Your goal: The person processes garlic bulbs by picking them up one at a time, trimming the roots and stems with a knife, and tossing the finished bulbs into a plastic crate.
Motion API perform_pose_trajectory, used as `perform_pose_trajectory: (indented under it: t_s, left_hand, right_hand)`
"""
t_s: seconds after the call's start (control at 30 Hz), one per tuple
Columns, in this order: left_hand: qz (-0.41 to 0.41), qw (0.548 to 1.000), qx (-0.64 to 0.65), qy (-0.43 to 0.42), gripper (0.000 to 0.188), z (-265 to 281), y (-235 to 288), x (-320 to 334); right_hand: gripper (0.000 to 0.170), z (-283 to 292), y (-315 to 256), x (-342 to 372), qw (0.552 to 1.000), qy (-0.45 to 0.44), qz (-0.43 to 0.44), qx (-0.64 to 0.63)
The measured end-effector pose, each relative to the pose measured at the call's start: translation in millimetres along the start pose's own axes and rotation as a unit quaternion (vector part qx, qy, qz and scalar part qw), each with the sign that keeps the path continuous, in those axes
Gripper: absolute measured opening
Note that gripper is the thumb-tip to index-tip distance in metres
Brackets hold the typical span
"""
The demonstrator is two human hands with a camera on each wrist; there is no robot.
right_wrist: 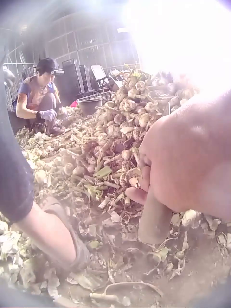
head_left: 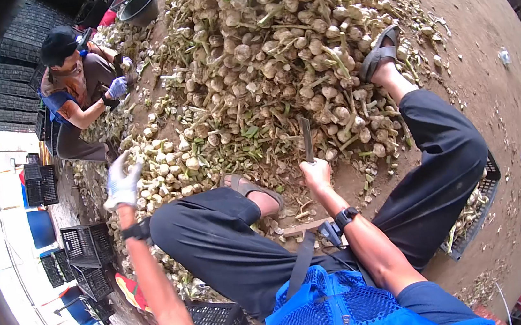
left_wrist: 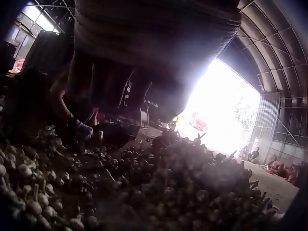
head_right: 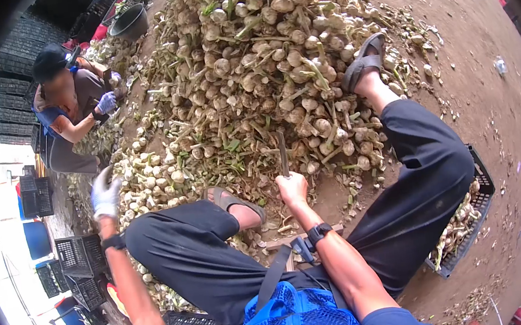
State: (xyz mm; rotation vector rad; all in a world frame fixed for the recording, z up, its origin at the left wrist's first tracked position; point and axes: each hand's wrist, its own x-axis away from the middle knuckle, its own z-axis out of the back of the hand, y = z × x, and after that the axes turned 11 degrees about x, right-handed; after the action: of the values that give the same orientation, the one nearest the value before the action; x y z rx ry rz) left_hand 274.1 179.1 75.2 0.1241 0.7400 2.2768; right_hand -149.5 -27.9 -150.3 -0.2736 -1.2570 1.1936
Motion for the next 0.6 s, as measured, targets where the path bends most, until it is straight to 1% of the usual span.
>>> perform_pose_trajectory:
  t_s: [0.03, 0.07, 0.1, 0.13, 0.17, 0.2, 0.23, 0.27, 0.33, 0.4, 0.43, 0.47, 0.5, 0.57, 0.6]
  left_hand:
    - [-0.001, 0.999, -0.035, -0.021, 0.056, -41.4, 10.7, -7.8]
    - [-0.025, 0.999, -0.009, -0.045, 0.058, -82.1, 13.3, -18.7]
    - [-0.003, 0.998, 0.025, -0.063, 0.062, -121.1, 15.8, -28.0]
    - [-0.015, 0.996, 0.024, -0.086, 0.063, -154.5, 26.4, -40.0]
    - [-0.023, 0.992, 0.071, -0.102, 0.064, -188.7, 27.4, -51.1]
    - [-0.04, 0.989, 0.067, -0.124, 0.065, -218.5, 28.7, -64.5]
    - [-0.053, 0.985, 0.034, -0.16, 0.065, -241.1, 38.3, -75.9]
    - [-0.098, 0.983, -0.008, -0.158, 0.069, -280.7, 17.4, -89.4]
    - [-0.079, 0.981, -0.058, -0.168, 0.072, -320.5, 26.0, -103.4]
    - [-0.104, 0.959, -0.197, -0.177, 0.07, -344.6, 39.4, -112.0]
    - [-0.131, 0.956, -0.217, -0.15, 0.061, -351.1, 46.8, -114.4]
    - [-0.147, 0.948, -0.243, -0.144, 0.073, -368.0, 40.2, -121.3]
    - [-0.131, 0.946, -0.253, -0.157, 0.072, -380.9, 33.6, -125.4]
    - [-0.114, 0.942, -0.267, -0.17, 0.071, -374.3, 36.2, -120.2]
    - [-0.09, 0.956, -0.216, -0.176, 0.067, -363.0, 38.3, -117.9]
  right_hand:
    - [0.024, -1.7, 6.7, -2.2, 1.0, -0.004, 0.005, 0.004]
    - [0.023, -4.6, 11.7, -5.1, 1.0, -0.008, 0.008, 0.009]
    - [0.022, -1.4, 5.2, 0.3, 1.0, -0.024, -0.014, -0.014]
    - [0.022, -2.3, 5.2, -0.4, 1.0, -0.024, -0.019, -0.007]
    - [0.023, -3.5, 6.7, -3.0, 0.999, -0.023, -0.031, 0.0]
    - [0.023, -5.0, 11.1, -5.7, 0.999, -0.021, -0.044, 0.006]
    - [0.022, -7.9, 24.7, -14.1, 0.998, -0.027, -0.045, 0.028]
    - [0.022, -9.4, 25.0, -16.3, 0.998, -0.027, -0.052, 0.034]
    - [0.021, -9.0, 18.6, -16.5, 0.994, -0.031, -0.099, -0.026]
    - [0.022, -11.4, 21.8, -20.5, 0.993, -0.034, -0.113, -0.027]
    - [0.022, -11.6, 23.3, -21.5, 0.991, -0.036, -0.12, -0.035]
    - [0.022, -11.5, 23.3, -22.6, 0.991, -0.035, -0.125, -0.03]
    - [0.022, -11.8, 22.0, -23.2, 0.991, -0.035, -0.122, -0.032]
    - [0.022, -10.6, 18.6, -21.8, 0.992, -0.044, -0.112, -0.03]
    - [0.022, -11.4, 13.3, -21.7, 0.992, -0.045, -0.11, -0.034]
